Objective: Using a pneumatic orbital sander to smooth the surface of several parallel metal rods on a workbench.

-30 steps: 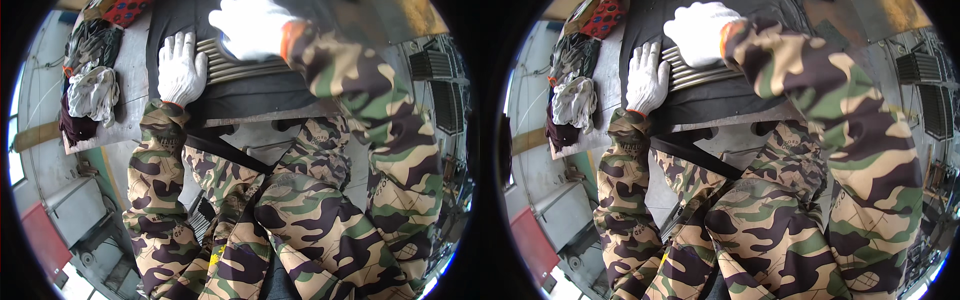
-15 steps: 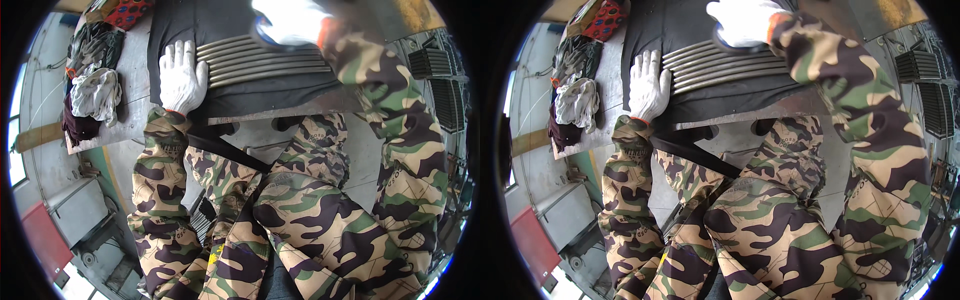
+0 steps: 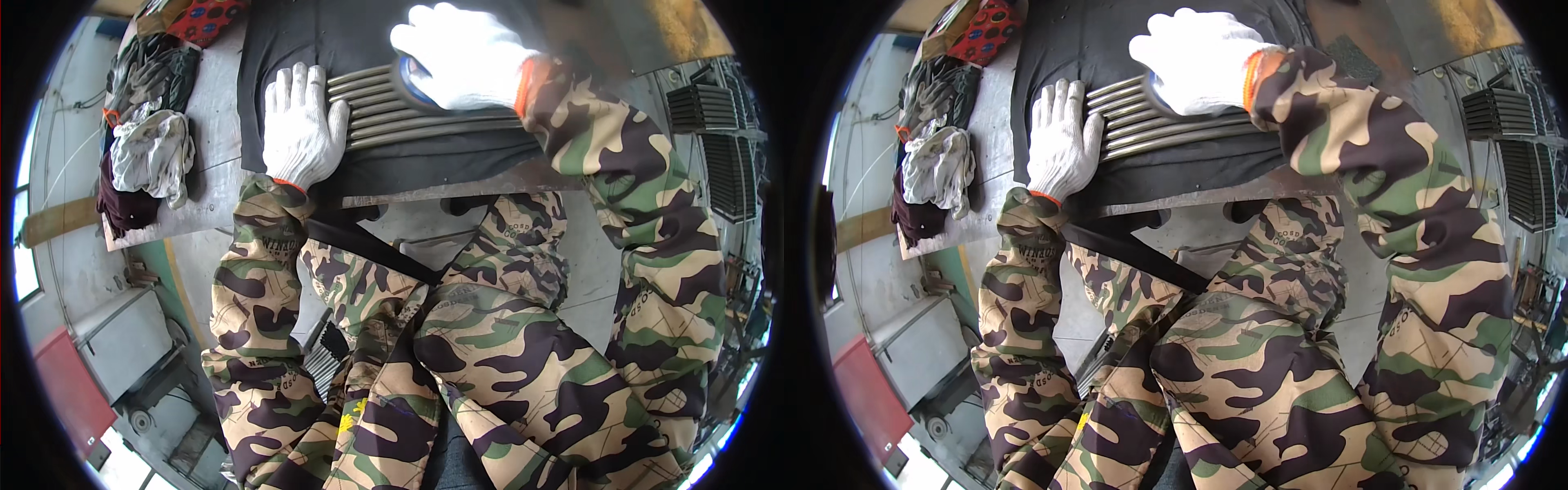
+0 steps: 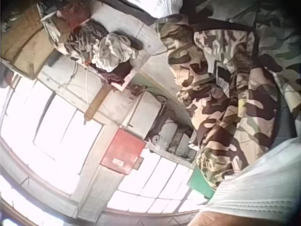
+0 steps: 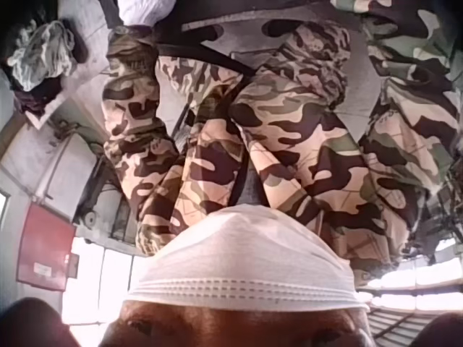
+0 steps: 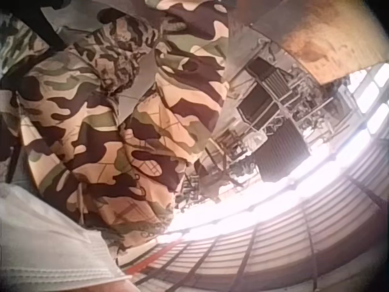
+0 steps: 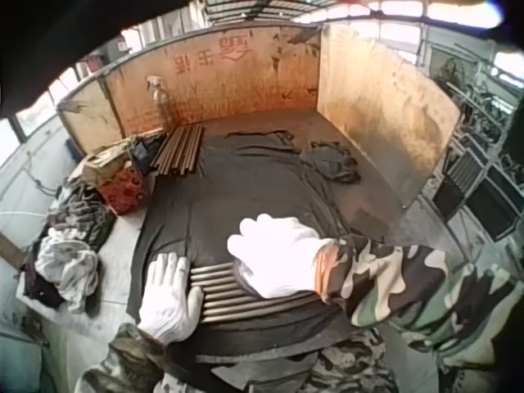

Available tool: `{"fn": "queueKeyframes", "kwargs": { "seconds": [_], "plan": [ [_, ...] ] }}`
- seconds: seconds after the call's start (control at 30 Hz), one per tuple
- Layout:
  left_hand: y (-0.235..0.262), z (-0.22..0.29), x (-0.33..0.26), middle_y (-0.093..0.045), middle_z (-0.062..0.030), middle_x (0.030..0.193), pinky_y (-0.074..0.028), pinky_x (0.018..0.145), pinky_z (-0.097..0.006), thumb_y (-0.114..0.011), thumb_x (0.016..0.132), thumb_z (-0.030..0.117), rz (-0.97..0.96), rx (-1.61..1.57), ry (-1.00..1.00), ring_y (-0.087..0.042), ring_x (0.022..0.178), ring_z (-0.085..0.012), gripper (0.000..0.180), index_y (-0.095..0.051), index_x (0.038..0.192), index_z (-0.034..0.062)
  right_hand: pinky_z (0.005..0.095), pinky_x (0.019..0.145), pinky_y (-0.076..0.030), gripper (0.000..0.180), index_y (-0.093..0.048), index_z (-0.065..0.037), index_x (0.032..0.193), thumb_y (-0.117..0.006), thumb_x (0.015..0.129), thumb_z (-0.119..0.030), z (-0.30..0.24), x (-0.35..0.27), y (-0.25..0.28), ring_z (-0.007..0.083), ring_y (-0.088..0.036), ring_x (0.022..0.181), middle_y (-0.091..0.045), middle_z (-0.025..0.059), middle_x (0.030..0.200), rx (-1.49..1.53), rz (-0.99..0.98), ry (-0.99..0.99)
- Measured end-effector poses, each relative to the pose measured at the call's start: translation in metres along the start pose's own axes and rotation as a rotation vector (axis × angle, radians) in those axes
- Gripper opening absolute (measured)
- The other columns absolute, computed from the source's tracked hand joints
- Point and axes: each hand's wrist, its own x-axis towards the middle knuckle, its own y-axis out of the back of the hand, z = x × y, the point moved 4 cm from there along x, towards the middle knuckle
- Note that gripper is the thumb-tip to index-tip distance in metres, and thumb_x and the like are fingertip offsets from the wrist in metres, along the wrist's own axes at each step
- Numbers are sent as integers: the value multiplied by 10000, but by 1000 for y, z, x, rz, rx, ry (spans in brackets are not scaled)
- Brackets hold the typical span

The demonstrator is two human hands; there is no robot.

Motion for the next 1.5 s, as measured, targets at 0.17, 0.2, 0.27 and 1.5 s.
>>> {"fn": "queueKeyframes", "kwargs": {
  "seconds": [0.17,0.2,0.27,1.5],
  "plan": [
    [-7,4,4,-563,-312,1541,-305,1256,-579,-599,1049,379,16,-37,0,-472,1458,-502,627,-563,1495,-60,535,785,-590,244,-684,-41,1068,-643,926,-235,-2,21,-5,422,-693,921,-682,223,1020,0,79,11],
    [-6,6,5,-566,-312,1539,-309,1253,-578,-599,1048,380,17,-38,-7,-476,1455,-501,627,-564,1495,-59,535,780,-587,242,-682,-40,1064,-645,921,-232,-7,21,-4,427,-692,914,-682,226,1011,5,86,36],
    [-4,5,14,-586,-307,1514,-328,1234,-576,-606,1043,379,37,-74,-32,-493,1436,-494,615,-577,1479,-55,534,778,-586,242,-681,-41,1061,-650,916,-232,-6,25,-2,425,-694,908,-684,227,1004,-9,100,42],
    [-4,-1,24,-591,-274,1521,-359,1218,-536,-588,1043,303,97,-99,-12,-504,1432,-460,545,-593,1470,-35,543,770,-593,271,-678,-50,1077,-649,947,-286,-9,43,2,425,-706,912,-682,220,1013,-72,55,14]
  ]
}}
